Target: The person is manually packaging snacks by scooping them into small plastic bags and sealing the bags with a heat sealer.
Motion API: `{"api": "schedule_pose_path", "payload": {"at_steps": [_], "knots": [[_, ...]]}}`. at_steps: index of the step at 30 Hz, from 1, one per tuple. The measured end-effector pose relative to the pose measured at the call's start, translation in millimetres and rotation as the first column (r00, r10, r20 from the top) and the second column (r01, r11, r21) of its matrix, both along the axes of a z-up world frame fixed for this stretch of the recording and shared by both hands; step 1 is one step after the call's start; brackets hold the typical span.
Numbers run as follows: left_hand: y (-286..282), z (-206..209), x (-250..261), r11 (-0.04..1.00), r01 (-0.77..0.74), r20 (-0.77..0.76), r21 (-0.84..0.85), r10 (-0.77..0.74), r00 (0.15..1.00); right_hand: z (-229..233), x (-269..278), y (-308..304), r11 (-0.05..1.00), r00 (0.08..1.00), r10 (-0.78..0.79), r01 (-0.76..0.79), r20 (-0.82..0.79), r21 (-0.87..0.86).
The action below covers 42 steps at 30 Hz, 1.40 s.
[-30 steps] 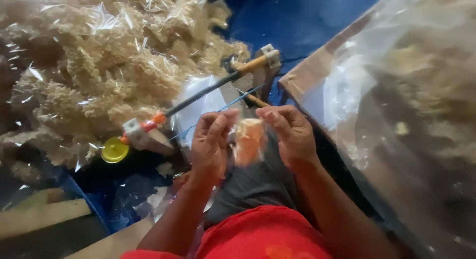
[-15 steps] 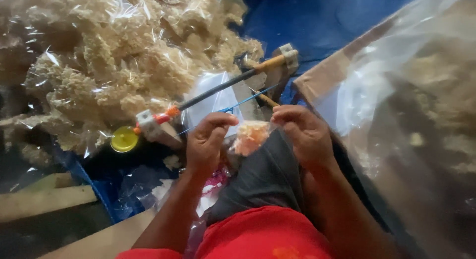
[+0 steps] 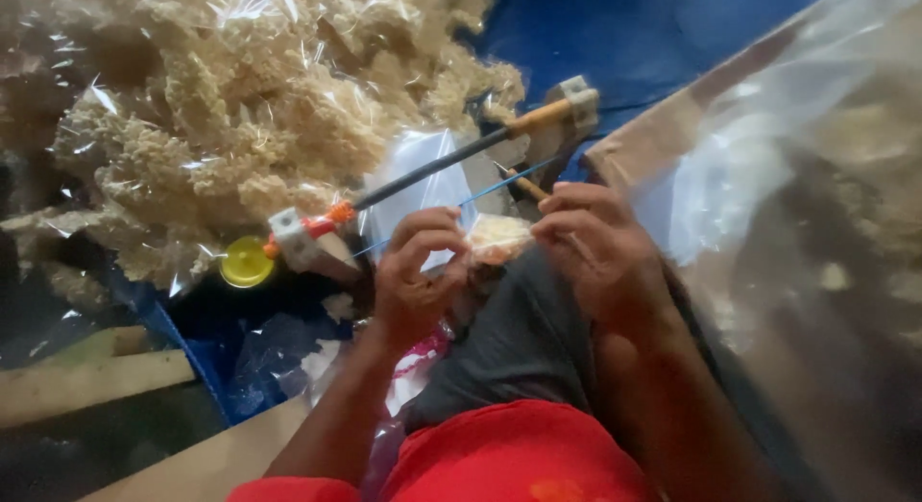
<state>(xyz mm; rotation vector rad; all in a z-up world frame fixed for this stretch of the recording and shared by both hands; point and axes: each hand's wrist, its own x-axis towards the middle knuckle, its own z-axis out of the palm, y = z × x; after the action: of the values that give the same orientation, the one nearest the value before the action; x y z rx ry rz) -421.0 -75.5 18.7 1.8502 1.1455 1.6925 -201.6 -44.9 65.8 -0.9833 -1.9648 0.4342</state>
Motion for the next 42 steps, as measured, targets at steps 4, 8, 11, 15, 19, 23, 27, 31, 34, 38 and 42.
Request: {"api": "schedule_pose_path", "payload": {"at_steps": [4,8,11,15,19,23,27,31,34,38,42], "knots": [[1.7,-44.7,4.2,0.986,0.064,0.375,-0.157,0.000,0.927,-36.4,-4.7,18.2,0.973,0.976,0.032,-0.080,-0.218,-0.216],[3.8,-27.9,15.6,0.868,0.121,0.775,-0.481,0.357,0.522,-26.7,-35.3,31.9,0.701,0.798,-0.249,-0.243,-0.549,-0.671],[15.3,-36.6,3.6,0.827,0.148,0.796,-0.542,0.450,0.405,-53.2,-56.1,51.5,0.611,0.634,-0.391,-0.364,-0.667,-0.704],[27.3,-43.1,-1.0,0.855,0.108,0.840,-0.507,0.463,0.282,-62.5,-76.1,66.8,0.531,0.605,-0.481,-0.375,-0.634,-0.760],[34.5,-50.2,-5.6,0.840,0.094,0.835,-0.535,0.508,0.209,-75.3,-81.2,78.4,0.504,0.599,-0.524,-0.356,-0.606,-0.787],[38.0,-50.9,-6.3,0.839,0.098,0.838,-0.535,0.512,0.189,-81.2,-81.1,84.5,0.495,0.589,-0.538,-0.359,-0.604,-0.791],[39.1,-50.4,-3.8,0.844,0.084,0.841,-0.530,0.512,0.175,-74.9,-80.8,83.7,0.483,0.594,-0.550,-0.347,-0.587,-0.804],[39.2,-50.0,-2.5,0.839,0.058,0.829,-0.542,0.521,0.204,-72.1,-79.0,83.9,0.479,0.590,-0.578,-0.313,-0.563,-0.820],[39.9,-52.3,-2.1,0.845,0.058,0.835,-0.532,0.512,0.199,-73.4,-77.4,83.9,0.495,0.587,-0.573,-0.309,-0.573,-0.812],[39.9,-50.2,-1.9,0.850,0.046,0.838,-0.525,0.506,0.204,-76.8,-78.9,85.2,0.510,0.576,-0.576,-0.302,-0.580,-0.806],[39.4,-47.8,-1.4,0.847,0.030,0.831,-0.531,0.513,0.215,-74.8,-80.3,83.5,0.527,0.573,-0.571,-0.293,-0.587,-0.798]]}}
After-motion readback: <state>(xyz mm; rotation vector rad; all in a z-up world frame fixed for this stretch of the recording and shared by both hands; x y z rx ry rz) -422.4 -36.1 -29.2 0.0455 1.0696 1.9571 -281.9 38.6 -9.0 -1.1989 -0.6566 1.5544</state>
